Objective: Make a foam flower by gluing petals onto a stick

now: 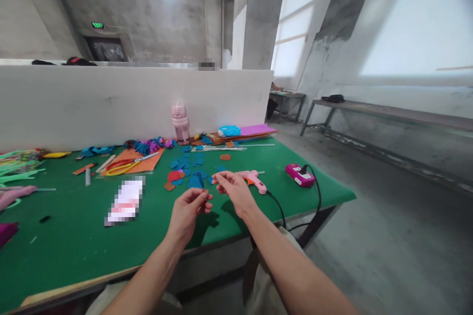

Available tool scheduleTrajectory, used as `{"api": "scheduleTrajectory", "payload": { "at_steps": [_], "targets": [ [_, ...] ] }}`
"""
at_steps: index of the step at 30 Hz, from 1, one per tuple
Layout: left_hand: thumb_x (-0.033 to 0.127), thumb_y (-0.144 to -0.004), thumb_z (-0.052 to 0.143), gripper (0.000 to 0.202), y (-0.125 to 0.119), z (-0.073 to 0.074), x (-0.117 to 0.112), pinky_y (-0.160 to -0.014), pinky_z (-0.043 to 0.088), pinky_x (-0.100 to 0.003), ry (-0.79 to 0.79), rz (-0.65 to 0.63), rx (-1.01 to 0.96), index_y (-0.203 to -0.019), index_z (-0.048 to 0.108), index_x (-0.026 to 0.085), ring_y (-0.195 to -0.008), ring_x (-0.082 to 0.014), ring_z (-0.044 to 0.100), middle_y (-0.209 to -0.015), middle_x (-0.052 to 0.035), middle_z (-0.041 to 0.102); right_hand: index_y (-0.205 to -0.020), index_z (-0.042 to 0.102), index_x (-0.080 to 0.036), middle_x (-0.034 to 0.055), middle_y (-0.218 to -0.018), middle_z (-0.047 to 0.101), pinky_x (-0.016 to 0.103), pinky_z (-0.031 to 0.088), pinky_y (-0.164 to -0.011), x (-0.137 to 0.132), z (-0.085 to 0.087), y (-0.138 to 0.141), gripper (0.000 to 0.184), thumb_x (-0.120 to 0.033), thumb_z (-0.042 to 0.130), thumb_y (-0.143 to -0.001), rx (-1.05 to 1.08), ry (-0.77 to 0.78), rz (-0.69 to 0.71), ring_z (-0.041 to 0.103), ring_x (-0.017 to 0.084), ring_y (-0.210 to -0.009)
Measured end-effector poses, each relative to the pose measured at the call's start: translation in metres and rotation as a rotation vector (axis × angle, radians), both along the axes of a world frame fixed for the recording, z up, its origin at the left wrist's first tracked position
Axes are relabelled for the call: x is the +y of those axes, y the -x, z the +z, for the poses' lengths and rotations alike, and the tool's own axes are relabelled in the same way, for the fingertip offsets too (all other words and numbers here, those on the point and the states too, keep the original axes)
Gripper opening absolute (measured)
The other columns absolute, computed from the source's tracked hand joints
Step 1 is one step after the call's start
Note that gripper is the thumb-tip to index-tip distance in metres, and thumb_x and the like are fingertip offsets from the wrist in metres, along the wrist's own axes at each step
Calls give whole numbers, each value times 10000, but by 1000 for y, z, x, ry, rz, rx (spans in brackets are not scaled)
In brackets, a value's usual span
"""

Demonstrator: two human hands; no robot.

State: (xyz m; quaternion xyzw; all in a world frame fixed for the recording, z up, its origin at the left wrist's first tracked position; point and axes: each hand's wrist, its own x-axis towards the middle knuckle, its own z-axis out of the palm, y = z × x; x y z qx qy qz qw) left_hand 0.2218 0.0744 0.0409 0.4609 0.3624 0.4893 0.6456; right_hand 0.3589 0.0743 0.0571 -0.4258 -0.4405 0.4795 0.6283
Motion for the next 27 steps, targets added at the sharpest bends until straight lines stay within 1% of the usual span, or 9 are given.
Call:
{"api": "scheduleTrajectory", "payload": {
  "at_steps": [4, 7, 11, 14, 17, 21, 24, 27],
  "targets": [
    [323, -615, 687, 251, 2, 5, 3, -496, 425, -199, -23, 24, -21, -733, 574, 133, -512, -80, 548, -667, -9, 626, -740, 626, -158, 15, -717, 623, 229, 405, -569, 8, -3, 12, 253, -386, 630, -631, 103, 83, -28, 493, 79, -558],
    [341, -603, 691, 258, 4, 5, 5, -461, 381, -177, -59, 58, 1, -714, 585, 133, -490, -67, 512, -619, 14, 586, -725, 630, -154, 19, -706, 622, 239, 421, -571, 12, -3, 22, 266, -397, 634, -617, 145, 112, 43, 505, 83, -550],
    [349, -578, 703, 264, 8, 2, 9, -439, 339, -166, -112, 106, 27, -678, 603, 126, -468, -49, 451, -568, 27, 540, -739, 645, -155, 20, -698, 623, 226, 417, -574, 13, -5, 32, 306, -442, 620, -637, 128, 97, 96, 522, 84, -569],
    [346, -562, 710, 271, 10, 4, 12, -453, 359, -177, -93, 115, -1, -684, 615, 124, -478, -56, 463, -585, 18, 554, -784, 656, -163, 29, -756, 636, 229, 425, -595, 10, -4, 33, 319, -452, 613, -654, 76, 51, 130, 547, 105, -645],
    [319, -566, 713, 250, 13, 8, 12, -470, 374, -180, -91, 94, -15, -696, 627, 123, -494, -60, 476, -608, 7, 572, -837, 661, -173, 34, -808, 646, 235, 438, -621, 5, 1, 30, 308, -425, 616, -665, 30, 4, 159, 562, 121, -703],
    [289, -567, 715, 226, 14, 10, 11, -481, 387, -184, -114, 67, 5, -698, 637, 122, -504, -62, 478, -638, -6, 589, -834, 670, -166, 24, -768, 654, 242, 449, -642, 1, 4, 27, 270, -362, 641, -651, -31, -17, 119, 554, 107, -653],
    [297, -574, 708, 210, 12, 11, 8, -476, 387, -186, -144, 58, 45, -679, 640, 128, -499, -66, 469, -610, -1, 579, -815, 675, -170, 13, -728, 659, 266, 459, -667, -1, 1, 25, 260, -337, 669, -616, -57, -22, 76, 559, 115, -637],
    [304, -586, 699, 200, 11, 11, 6, -471, 383, -185, -159, 39, 77, -678, 647, 133, -499, -68, 462, -599, 0, 575, -790, 675, -167, 13, -718, 665, 288, 465, -687, 0, -4, 24, 263, -331, 689, -585, -35, -15, 78, 573, 126, -641]
  ]
}}
